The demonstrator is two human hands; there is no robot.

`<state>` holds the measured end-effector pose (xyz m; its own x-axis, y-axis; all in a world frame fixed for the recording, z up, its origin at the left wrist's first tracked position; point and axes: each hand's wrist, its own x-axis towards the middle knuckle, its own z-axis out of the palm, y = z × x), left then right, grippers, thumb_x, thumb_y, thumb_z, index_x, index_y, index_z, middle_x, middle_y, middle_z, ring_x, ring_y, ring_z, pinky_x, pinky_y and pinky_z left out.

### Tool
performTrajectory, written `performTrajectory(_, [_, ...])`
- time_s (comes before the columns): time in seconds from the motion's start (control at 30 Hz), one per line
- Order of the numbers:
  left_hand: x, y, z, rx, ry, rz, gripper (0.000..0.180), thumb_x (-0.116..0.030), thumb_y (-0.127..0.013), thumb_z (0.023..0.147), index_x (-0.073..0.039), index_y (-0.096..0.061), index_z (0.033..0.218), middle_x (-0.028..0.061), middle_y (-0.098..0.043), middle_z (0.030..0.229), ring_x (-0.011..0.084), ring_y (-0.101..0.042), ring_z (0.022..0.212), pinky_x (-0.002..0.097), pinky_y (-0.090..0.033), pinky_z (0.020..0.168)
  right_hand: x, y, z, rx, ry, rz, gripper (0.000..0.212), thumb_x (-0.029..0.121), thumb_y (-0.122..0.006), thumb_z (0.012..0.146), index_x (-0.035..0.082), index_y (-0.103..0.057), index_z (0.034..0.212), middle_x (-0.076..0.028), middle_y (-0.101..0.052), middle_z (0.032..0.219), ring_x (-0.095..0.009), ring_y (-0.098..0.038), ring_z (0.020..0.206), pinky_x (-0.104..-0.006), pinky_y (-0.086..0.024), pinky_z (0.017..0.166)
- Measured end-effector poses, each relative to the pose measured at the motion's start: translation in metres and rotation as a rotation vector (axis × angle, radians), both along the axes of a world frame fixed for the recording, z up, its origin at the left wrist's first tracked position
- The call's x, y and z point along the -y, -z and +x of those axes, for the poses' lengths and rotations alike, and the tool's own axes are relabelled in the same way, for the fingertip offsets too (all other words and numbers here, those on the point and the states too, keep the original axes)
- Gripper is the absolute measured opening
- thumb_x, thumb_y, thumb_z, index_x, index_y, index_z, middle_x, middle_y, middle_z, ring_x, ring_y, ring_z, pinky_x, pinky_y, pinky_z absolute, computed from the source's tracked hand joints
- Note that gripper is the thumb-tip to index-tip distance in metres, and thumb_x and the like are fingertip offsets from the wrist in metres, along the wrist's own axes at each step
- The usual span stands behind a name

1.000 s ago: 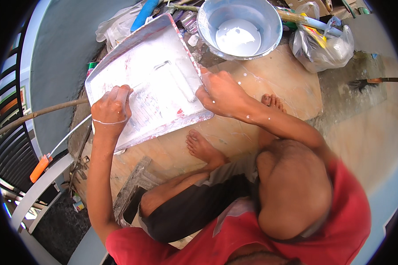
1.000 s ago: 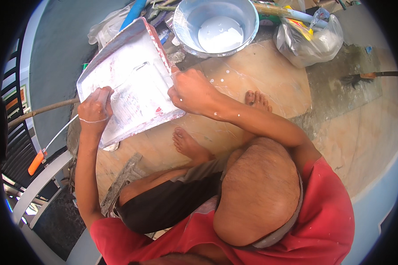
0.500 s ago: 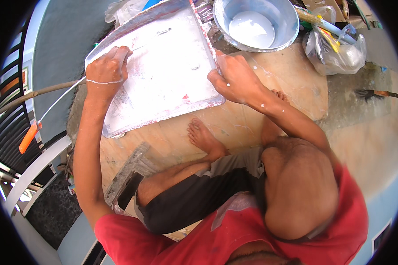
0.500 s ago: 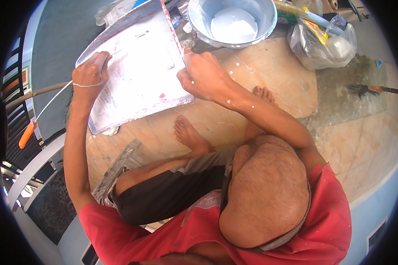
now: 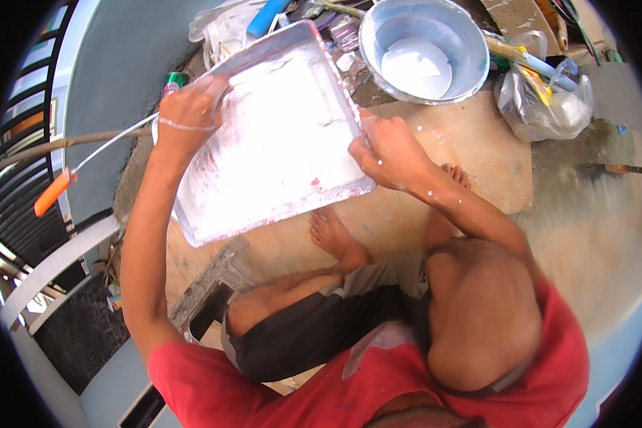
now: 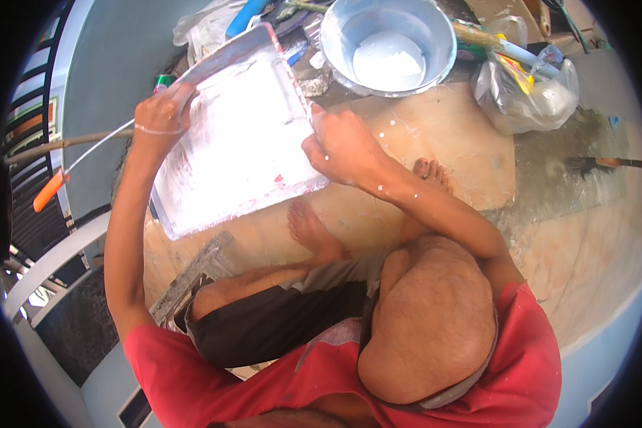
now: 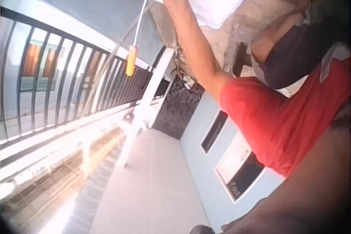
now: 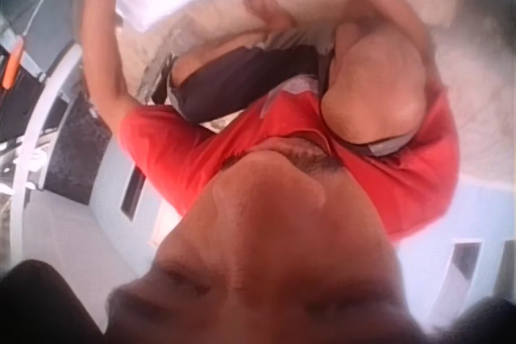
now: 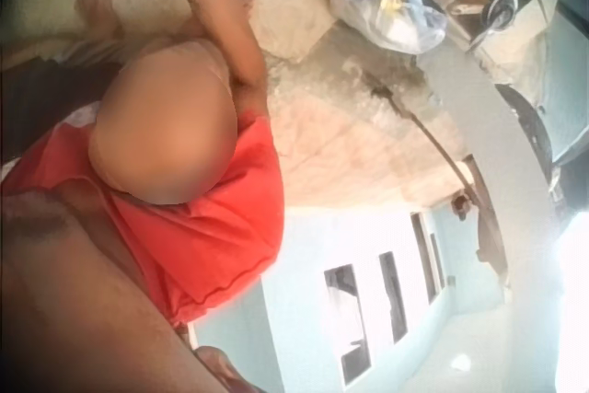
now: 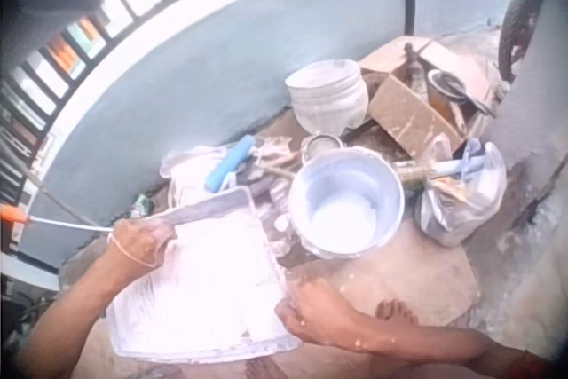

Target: The person scrubs a tiled floor with a green scouring pad, then moves to a balcony area and prepares a paint roller by loading it with white paint from a tray.

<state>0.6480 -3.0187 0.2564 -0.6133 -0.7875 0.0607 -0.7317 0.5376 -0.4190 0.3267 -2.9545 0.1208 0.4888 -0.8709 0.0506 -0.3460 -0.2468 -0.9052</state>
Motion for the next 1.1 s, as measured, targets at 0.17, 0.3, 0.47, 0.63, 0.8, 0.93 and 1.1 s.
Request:
performTrajectory(0.17, [0.004, -0.005, 0.009, 0.008, -0.093, 0.025, 0.008, -0.01, -0.071, 0.092, -0.013, -0.067, 0.099, 0.009, -0.069, 0.084, 0.0318, -0.073, 0.075, 0.0445, -0.056, 0.062, 0.001, -0.003, -0.008, -0.083, -0.027, -0.05, 0.042, 0.015, -0.064, 0.091, -0.02, -0.058, 0.113, -0.031, -0.064, 0.068, -0.052, -0.066, 0.064, -0.058, -0.056, 0.065])
performTrajectory(0.3, [-0.003, 0.006, -0.002, -0.03, -0.125, 0.081, 0.01, -0.006, -0.071, 0.091, -0.012, -0.067, 0.098, 0.0111, -0.07, 0.086, 0.0359, -0.072, 0.075, 0.0471, -0.055, 0.063, 0.002, 0.01, 0.008, -0.034, -0.042, -0.088, 0.041, 0.012, -0.066, 0.084, -0.022, -0.06, 0.105, -0.031, -0.062, 0.063, -0.052, -0.067, 0.063, -0.0552, -0.058, 0.062])
performTrajectory(0.47, [0.001, 0.018, -0.028, -0.1, -0.068, 0.082, 0.014, -0.004, -0.072, 0.087, -0.009, -0.067, 0.1, 0.0131, -0.07, 0.087, 0.0368, -0.072, 0.075, 0.0476, -0.055, 0.064, -0.002, 0.003, -0.003, -0.038, -0.019, -0.056, 0.039, 0.009, -0.067, 0.08, -0.023, -0.061, 0.102, -0.032, -0.063, 0.064, -0.052, -0.068, 0.065, -0.0554, -0.058, 0.063])
performTrajectory(0.63, [0.001, 0.003, -0.007, -0.114, -0.047, 0.11, 0.016, -0.002, -0.072, 0.086, -0.009, -0.069, 0.1, 0.0124, -0.07, 0.087, 0.0363, -0.072, 0.074, 0.047, -0.055, 0.064, -0.003, -0.002, -0.013, 0.015, -0.036, -0.031, 0.04, 0.008, -0.066, 0.081, -0.023, -0.061, 0.106, -0.032, -0.063, 0.063, -0.052, -0.069, 0.065, -0.0547, -0.059, 0.063])
performTrajectory(0.8, [-0.008, -0.027, 0.019, -0.001, -0.108, 0.068, 0.009, -0.006, -0.07, 0.09, -0.01, -0.066, 0.097, 0.0113, -0.067, 0.082, 0.0364, -0.071, 0.073, 0.0469, -0.055, 0.061, 0.002, 0.005, 0.002, 0.004, -0.067, -0.096, 0.034, 0.011, -0.065, 0.087, -0.017, -0.059, 0.106, -0.03, -0.063, 0.064, -0.051, -0.066, 0.062, -0.0567, -0.056, 0.062])
performTrajectory(0.93, [0.008, 0.007, -0.001, -0.024, -0.057, 0.069, 0.012, -0.008, -0.071, 0.089, -0.012, -0.068, 0.1, 0.0082, -0.069, 0.085, 0.0306, -0.072, 0.075, 0.0441, -0.057, 0.063, 0.003, 0.005, -0.003, -0.077, -0.061, -0.03, 0.032, 0.01, -0.064, 0.086, -0.017, -0.058, 0.104, -0.028, -0.064, 0.066, -0.051, -0.066, 0.061, -0.0572, -0.055, 0.062])
performTrajectory(1.1, [-0.001, 0.027, -0.011, -0.082, -0.059, 0.091, 0.012, -0.009, -0.074, 0.089, -0.012, -0.07, 0.101, 0.0087, -0.07, 0.085, 0.0303, -0.073, 0.076, 0.0441, -0.057, 0.063, 0.001, 0.015, 0.005, -0.073, -0.088, -0.019, 0.032, 0.01, -0.063, 0.088, -0.015, -0.06, 0.108, -0.029, -0.066, 0.069, -0.051, -0.065, 0.063, -0.0558, -0.055, 0.065])
